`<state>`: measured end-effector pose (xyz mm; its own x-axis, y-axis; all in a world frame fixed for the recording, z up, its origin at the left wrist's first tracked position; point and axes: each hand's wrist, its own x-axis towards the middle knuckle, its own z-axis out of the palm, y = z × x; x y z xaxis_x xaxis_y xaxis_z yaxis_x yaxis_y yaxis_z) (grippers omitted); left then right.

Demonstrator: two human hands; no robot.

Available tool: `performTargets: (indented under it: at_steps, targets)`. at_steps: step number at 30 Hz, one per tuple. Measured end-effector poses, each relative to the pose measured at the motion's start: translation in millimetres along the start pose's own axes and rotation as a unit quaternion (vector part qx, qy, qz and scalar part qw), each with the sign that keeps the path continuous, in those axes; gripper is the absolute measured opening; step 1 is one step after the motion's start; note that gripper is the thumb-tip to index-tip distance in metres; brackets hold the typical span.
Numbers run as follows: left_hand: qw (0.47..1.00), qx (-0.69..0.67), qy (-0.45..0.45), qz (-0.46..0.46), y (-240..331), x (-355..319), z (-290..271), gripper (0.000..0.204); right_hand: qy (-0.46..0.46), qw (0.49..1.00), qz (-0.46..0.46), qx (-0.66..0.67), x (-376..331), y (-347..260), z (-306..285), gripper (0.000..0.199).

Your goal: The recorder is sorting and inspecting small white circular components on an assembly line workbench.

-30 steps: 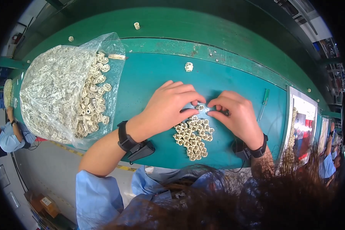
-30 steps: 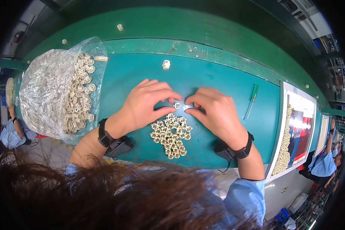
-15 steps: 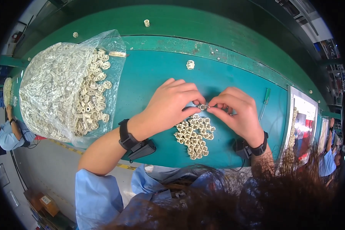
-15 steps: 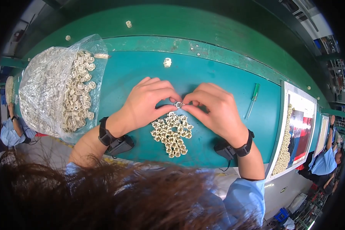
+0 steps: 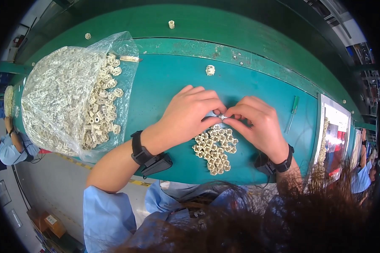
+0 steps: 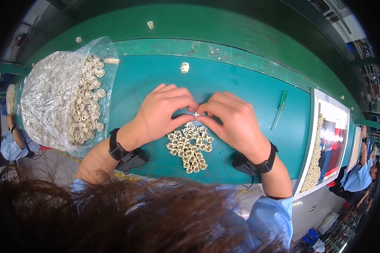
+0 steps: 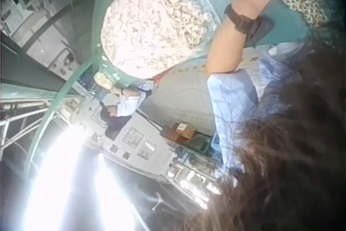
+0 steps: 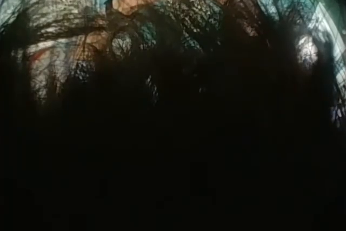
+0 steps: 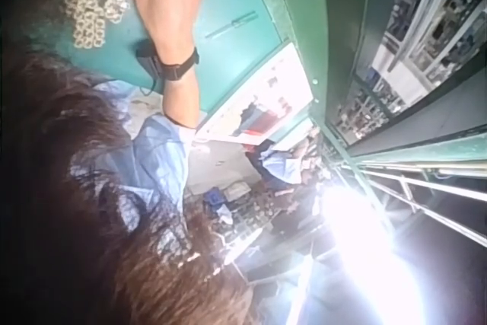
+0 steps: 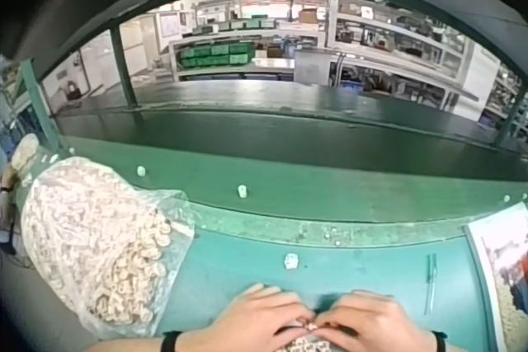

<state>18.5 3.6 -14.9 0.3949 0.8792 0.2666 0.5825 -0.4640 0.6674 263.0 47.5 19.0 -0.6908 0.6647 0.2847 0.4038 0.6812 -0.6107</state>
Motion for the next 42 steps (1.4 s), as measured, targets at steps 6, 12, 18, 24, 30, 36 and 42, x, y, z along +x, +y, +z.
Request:
performTargets:
  at_steps: [6,12,18,24,30,36,42]
  targets:
    - [1.0,0.003,-0.006,-0.005,1,0,-1,0.018,0.002,1.0,-0.002,-0.008,0,-1,0,0.022]
    - [1.0,0.001,-0.005,-0.005,2,0,0,0.018,-0.002,1.0,0.003,-0.004,-2,-2,-1,0.022]
    - [1.0,0.002,-0.013,0.001,0,-1,-4,0.02,0.025,0.999,0.02,0.011,0,4,-13,0.022]
    - [0.997,-0.005,-0.057,0.059,-6,1,-19,0.029,-0.019,0.981,0.194,0.023,7,29,-39,0.027]
    - [0.998,-0.03,0.044,-0.022,-6,10,-26,0.039,-0.128,0.958,0.257,-0.003,19,34,-40,0.029]
    - [0.987,0.002,0.138,-0.079,-12,20,-26,0.041,-0.103,0.955,0.24,0.14,9,62,-37,0.022]
    - [0.981,0.106,0.155,-0.035,-20,25,-14,0.034,-0.065,0.916,0.267,0.293,1,70,-45,0.017]
